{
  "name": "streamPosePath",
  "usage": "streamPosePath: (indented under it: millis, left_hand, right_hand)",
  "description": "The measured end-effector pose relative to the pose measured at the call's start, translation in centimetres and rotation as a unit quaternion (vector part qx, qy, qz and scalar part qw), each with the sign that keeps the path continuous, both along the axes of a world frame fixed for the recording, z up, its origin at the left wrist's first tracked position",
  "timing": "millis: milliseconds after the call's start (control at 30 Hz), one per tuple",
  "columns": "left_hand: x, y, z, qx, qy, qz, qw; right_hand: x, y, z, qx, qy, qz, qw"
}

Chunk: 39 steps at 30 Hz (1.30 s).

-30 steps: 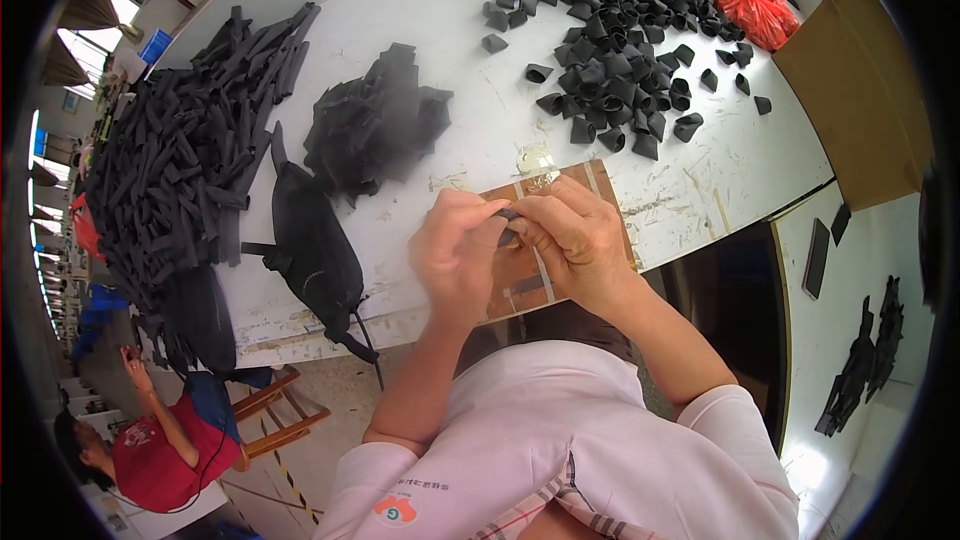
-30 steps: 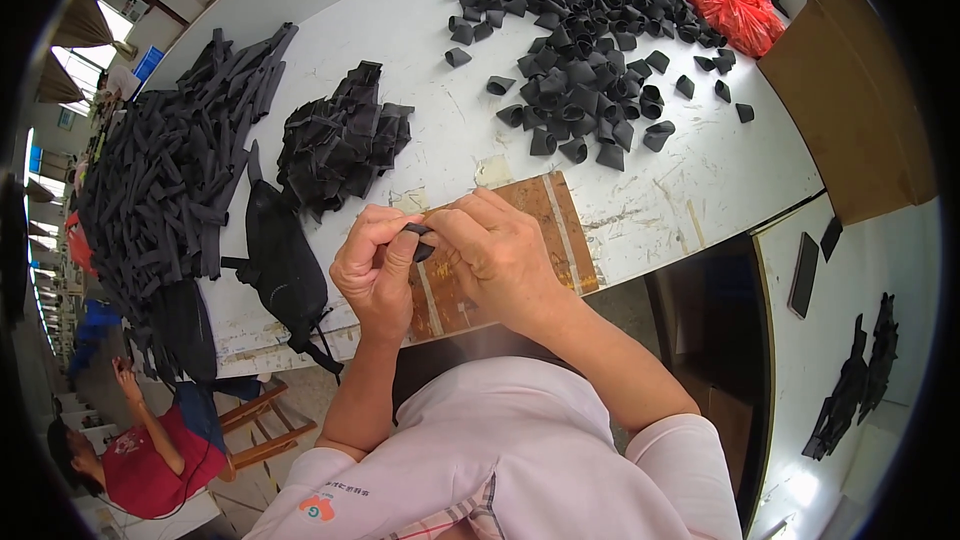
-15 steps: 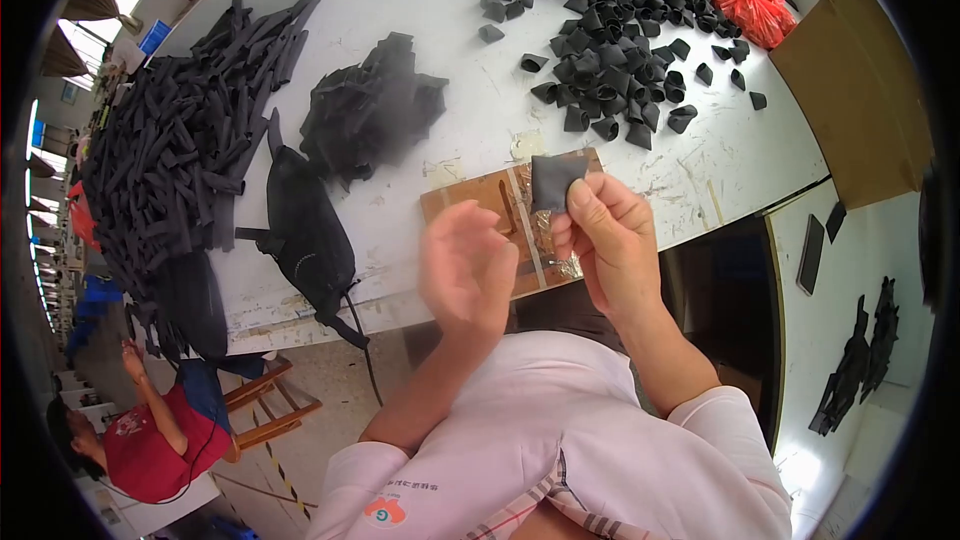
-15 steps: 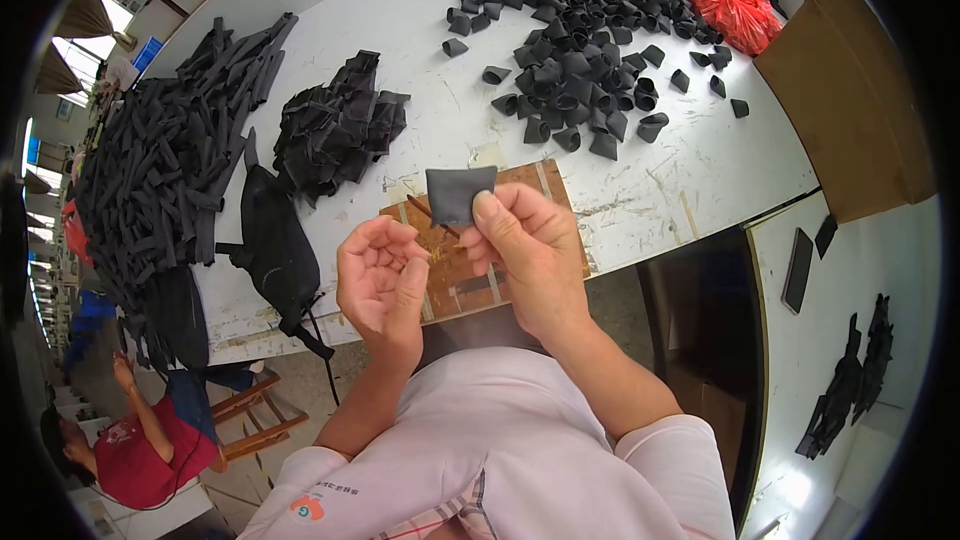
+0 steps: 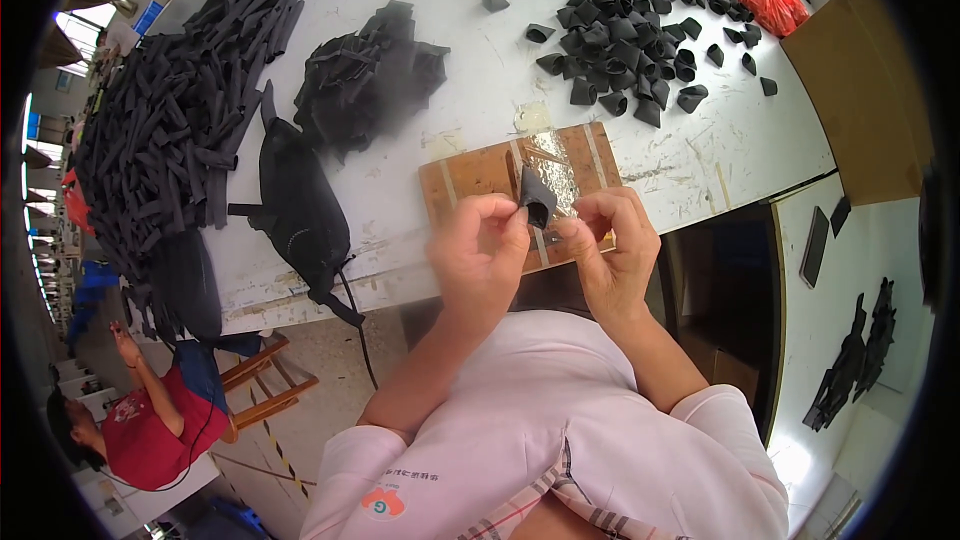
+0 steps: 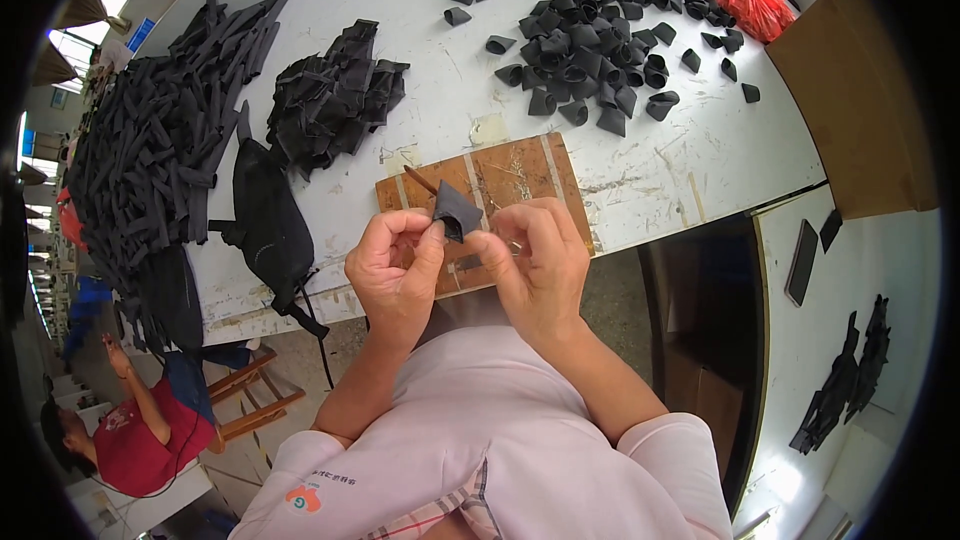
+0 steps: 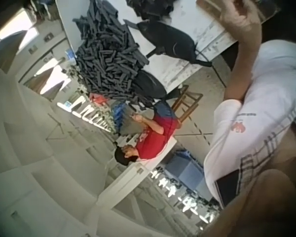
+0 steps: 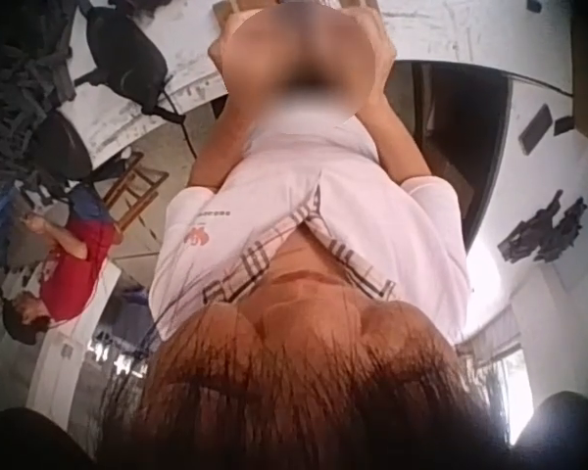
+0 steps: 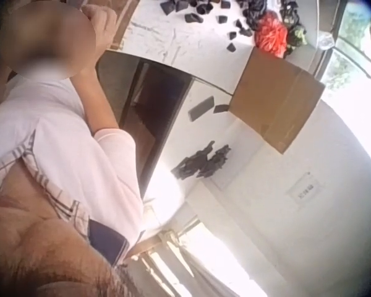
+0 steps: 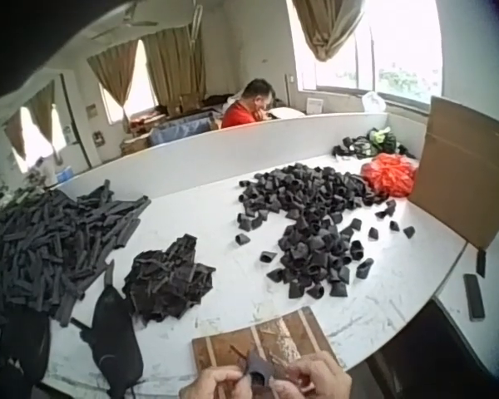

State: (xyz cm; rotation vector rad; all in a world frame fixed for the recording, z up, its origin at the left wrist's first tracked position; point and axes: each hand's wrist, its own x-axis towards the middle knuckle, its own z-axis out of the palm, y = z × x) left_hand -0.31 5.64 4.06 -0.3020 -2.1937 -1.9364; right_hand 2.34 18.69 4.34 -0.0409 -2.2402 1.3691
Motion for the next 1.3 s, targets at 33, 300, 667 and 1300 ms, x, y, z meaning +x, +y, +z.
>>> streamPosePath:
  millis: [33, 300, 667, 1300]
  left_hand:
    - [0.1, -0.1, 0.1, -0.023, 0.002, -0.008, 1.0]
    - [0.0, 0.2, -1.1, -0.177, 0.171, 0.064, 0.967]
    - [-1.4, -1.8, -0.9, 0.276, -0.303, -0.157, 0.898]
    - [-4.8, -3.1, -4.8, -0.098, -0.086, 0.092, 0.987]
  right_hand:
    - [-0.2, -0.2, 0.1, 0.0, -0.002, 0.001, 1.0]
    - [-1.2, -0.8, -0.7, 0.118, 0.13, 0.047, 0.983]
    - [-1.0, -0.3, -0.5, -0.309, -0.096, 0.139, 0.936]
    - [-7.6, 5.3, -0.6, -0.331, -0.194, 0.055, 0.922]
